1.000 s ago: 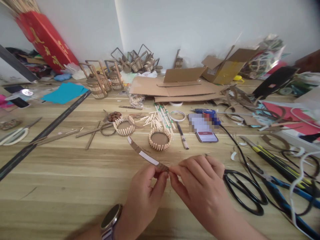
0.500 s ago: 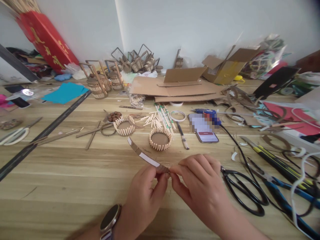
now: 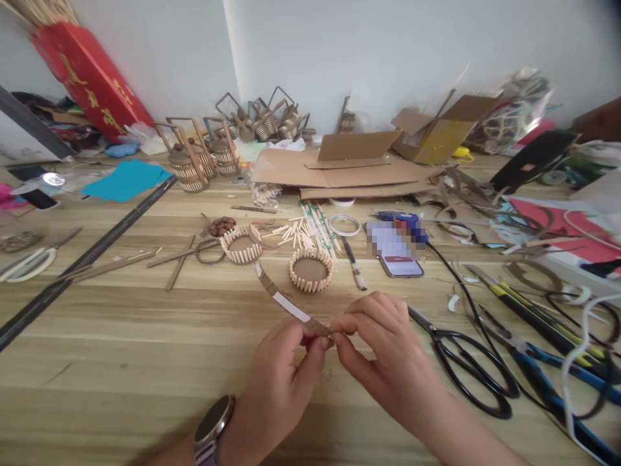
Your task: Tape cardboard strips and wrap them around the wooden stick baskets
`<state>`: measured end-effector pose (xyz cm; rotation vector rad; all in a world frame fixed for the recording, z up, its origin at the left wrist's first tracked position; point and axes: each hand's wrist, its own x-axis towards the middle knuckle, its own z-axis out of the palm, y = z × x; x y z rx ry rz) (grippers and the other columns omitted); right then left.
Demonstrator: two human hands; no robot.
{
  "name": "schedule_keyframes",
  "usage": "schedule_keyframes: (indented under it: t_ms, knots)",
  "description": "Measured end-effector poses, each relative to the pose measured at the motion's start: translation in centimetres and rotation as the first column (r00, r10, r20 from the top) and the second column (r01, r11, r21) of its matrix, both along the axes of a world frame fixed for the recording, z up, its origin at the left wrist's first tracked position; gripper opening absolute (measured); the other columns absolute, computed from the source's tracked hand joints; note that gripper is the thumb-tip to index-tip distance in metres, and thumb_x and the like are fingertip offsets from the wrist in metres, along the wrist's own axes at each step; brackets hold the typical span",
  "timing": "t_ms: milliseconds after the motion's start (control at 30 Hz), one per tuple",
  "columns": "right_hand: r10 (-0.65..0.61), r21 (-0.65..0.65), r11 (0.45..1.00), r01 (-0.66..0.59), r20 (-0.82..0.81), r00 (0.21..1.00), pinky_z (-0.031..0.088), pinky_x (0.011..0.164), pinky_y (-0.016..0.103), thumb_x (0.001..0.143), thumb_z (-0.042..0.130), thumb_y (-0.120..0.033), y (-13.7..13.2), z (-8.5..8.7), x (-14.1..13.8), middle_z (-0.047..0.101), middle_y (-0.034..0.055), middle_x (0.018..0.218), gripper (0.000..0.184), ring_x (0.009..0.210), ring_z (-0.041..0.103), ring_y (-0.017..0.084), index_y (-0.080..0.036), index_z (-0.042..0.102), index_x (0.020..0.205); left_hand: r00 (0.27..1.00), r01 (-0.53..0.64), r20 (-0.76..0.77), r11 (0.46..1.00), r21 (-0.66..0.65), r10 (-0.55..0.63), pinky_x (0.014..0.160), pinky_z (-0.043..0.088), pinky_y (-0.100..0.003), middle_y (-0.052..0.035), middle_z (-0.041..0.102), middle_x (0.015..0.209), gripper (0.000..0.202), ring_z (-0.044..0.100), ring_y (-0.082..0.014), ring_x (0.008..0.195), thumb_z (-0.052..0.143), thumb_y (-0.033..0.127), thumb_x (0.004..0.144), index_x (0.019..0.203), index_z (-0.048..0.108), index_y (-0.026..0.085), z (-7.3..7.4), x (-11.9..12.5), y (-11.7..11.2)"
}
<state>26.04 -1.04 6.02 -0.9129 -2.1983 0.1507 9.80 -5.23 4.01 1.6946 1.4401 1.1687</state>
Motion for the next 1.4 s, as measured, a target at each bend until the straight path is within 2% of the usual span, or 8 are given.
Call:
schedule_keyframes:
  t_ms: [167,467,567,767,900,1100,1400]
  knots:
    - [-0.016,0.065,0.998,0.017,-0.01,1.0,0.034,0.074,0.034,0.089,0.055,-0.015,-0.3,0.0,-0.3,0.061,0.0,0.073,0.013,0.072,0.052,0.017,-0.021,0.065,0.083,0.999,-0.035,0.022,0.999,-0.033,0.035,0.062,0.046,-0.023,-0.0002,0.069,0.073,0.015,0.062,-0.0158,0.065,0.054,0.024,0.09,0.08,0.064,0.021,-0.1,0.0,0.1]
    - [-0.16,0.24,0.962,0.13,0.112,0.981,0.03,0.072,0.036,0.09,0.053,-0.015,-1.0,-0.1,-0.7,0.061,0.0,0.063,0.022,0.067,0.048,0.019,-0.023,0.061,0.071,0.998,-0.06,0.006,0.998,-0.037,0.06,0.062,0.045,-0.023,0.0001,0.068,0.07,0.014,0.061,-0.0157,0.064,0.056,0.022,0.086,0.074,0.065,0.02,-0.3,0.1,0.0]
    - [-0.172,0.216,0.965,0.151,0.086,0.981,0.03,0.073,0.036,0.089,0.054,-0.016,-1.1,-0.2,-0.8,0.06,0.0003,0.064,0.021,0.068,0.048,0.019,-0.023,0.06,0.07,0.999,-0.03,0.044,0.998,-0.049,0.032,0.061,0.044,-0.022,0.0011,0.067,0.07,0.013,0.061,-0.0143,0.065,0.056,0.022,0.086,0.075,0.064,0.02,-0.3,0.2,0.1]
    - [-0.124,0.087,0.988,0.126,-0.03,0.992,0.03,0.071,0.034,0.087,0.054,-0.016,-0.8,-0.7,-0.8,0.059,0.0005,0.069,0.017,0.069,0.05,0.017,-0.021,0.059,0.072,0.972,0.042,0.233,0.987,-0.157,-0.005,0.061,0.047,-0.022,0.0005,0.067,0.071,0.015,0.06,-0.0142,0.064,0.054,0.025,0.088,0.077,0.063,0.019,-0.6,0.1,0.3]
    - [-0.101,0.092,0.99,0.106,-0.064,0.993,0.031,0.073,0.035,0.087,0.057,-0.016,-0.6,-1.0,-0.9,0.059,0.0004,0.069,0.014,0.069,0.051,0.017,-0.021,0.06,0.074,0.957,0.049,0.29,0.982,-0.184,0.007,0.06,0.047,-0.022,-0.0001,0.067,0.071,0.015,0.061,-0.0147,0.064,0.056,0.028,0.087,0.079,0.064,0.018,-0.7,0.1,0.4]
    - [-0.117,0.136,0.983,0.122,-0.045,0.992,0.031,0.076,0.036,0.089,0.057,-0.019,-0.7,-0.9,-0.9,0.061,0.0003,0.072,0.012,0.071,0.051,0.018,-0.022,0.062,0.079,0.984,-0.014,0.173,0.996,-0.088,0.03,0.062,0.047,-0.02,0.0016,0.068,0.07,0.014,0.062,-0.0134,0.064,0.056,0.022,0.086,0.076,0.065,0.019,-0.7,0.1,0.3]
    - [-0.142,0.189,0.972,0.137,0.016,0.99,0.03,0.076,0.036,0.09,0.055,-0.019,-0.9,-0.9,-0.8,0.06,0.0,0.067,0.018,0.069,0.048,0.018,-0.022,0.06,0.072,0.997,-0.067,-0.036,0.997,0.038,0.069,0.061,0.043,-0.02,0.0032,0.066,0.067,0.014,0.06,-0.0121,0.063,0.056,0.018,0.084,0.073,0.064,0.02,-0.6,-0.1,0.1]
